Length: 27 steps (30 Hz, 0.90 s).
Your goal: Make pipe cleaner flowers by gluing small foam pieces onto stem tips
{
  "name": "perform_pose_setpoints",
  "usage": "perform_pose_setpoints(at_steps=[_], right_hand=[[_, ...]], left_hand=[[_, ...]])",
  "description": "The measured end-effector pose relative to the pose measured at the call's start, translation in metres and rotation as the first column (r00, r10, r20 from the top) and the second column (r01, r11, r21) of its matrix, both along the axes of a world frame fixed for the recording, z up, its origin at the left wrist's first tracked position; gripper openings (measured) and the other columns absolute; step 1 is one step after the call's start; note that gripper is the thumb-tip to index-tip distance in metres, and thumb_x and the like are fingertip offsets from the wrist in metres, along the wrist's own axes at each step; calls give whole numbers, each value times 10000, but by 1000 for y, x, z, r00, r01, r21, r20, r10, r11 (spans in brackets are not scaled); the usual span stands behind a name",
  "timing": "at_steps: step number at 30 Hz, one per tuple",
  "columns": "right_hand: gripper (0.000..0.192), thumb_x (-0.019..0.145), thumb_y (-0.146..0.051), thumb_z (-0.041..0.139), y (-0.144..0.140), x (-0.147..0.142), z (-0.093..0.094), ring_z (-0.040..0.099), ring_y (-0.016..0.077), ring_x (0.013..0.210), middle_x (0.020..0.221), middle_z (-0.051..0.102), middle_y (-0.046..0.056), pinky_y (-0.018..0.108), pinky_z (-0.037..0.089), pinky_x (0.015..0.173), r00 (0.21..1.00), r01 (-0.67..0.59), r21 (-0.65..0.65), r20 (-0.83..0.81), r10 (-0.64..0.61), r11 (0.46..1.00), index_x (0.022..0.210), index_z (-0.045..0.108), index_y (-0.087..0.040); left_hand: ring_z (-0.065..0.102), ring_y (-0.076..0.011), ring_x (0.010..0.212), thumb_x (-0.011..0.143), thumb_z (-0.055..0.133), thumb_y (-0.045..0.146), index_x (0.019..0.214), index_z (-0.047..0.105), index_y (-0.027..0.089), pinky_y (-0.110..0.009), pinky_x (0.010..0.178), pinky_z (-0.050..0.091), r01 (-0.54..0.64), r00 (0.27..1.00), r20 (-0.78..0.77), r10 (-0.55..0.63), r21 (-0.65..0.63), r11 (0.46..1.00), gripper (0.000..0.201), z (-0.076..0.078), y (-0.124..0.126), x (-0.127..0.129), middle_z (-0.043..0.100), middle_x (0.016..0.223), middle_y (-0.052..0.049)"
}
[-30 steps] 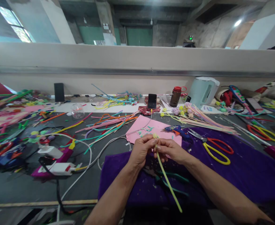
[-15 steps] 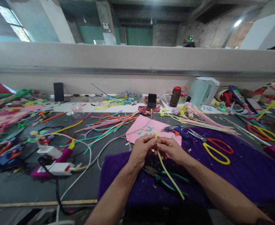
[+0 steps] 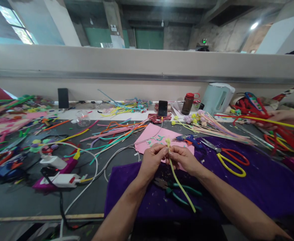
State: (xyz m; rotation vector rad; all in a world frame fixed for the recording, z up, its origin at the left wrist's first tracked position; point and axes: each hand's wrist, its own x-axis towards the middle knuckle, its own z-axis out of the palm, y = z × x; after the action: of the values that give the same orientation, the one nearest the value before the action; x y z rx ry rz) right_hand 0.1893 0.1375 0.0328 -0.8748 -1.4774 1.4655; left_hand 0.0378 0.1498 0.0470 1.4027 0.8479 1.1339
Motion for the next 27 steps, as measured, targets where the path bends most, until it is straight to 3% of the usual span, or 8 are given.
perform_pose_setpoints(at_steps=[4, 10, 15, 21, 27], right_hand=[[289, 793, -434, 551, 0, -1, -1, 485, 52, 410, 649, 609, -6, 180, 332, 371, 1000, 8, -19, -19, -8, 1000, 774, 541, -146], [296, 789, -433, 555, -2, -3, -1, 473, 53, 388, 596, 591, -16, 177, 330, 359, 1000, 22, -29, 7, -22, 999, 712, 538, -148], [297, 778, -443, 563, 0, -4, 0, 457, 56, 381, 505, 520, -47, 175, 317, 363, 994, 102, -41, 28, -101, 994, 701, 543, -157], [275, 759, -412, 594, 2, 1, 7, 477, 51, 397, 575, 577, -28, 172, 314, 367, 985, 167, 29, 46, -169, 985, 691, 556, -148], [228, 777, -374, 571, 3, 7, 10, 465, 54, 392, 572, 576, -25, 180, 337, 367, 962, 274, 75, -34, -272, 959, 717, 585, -155]], left_hand=[[476, -97, 507, 666, 669, 355, 781, 670, 141, -226, 503, 342, 79, 988, 147, -49, -209, 975, 243, -9, 2, 2, 577, 610, 1], [447, -57, 471, 619, 712, 333, 687, 621, 132, -183, 431, 286, 117, 969, 242, -38, -321, 940, 231, -9, 4, 1, 551, 581, 19], [374, -18, 413, 619, 709, 336, 723, 609, 121, -141, 348, 194, 79, 959, 283, 23, -344, 935, 259, -1, 6, 0, 522, 550, 31], [358, -6, 362, 703, 640, 329, 724, 553, 135, -129, 311, 191, 148, 955, 292, -47, -336, 930, 213, 0, 6, -1, 537, 573, 37], [351, 8, 342, 703, 643, 333, 689, 569, 127, -131, 299, 191, 196, 964, 242, -114, -350, 916, 219, -1, 5, -2, 559, 598, 31]])
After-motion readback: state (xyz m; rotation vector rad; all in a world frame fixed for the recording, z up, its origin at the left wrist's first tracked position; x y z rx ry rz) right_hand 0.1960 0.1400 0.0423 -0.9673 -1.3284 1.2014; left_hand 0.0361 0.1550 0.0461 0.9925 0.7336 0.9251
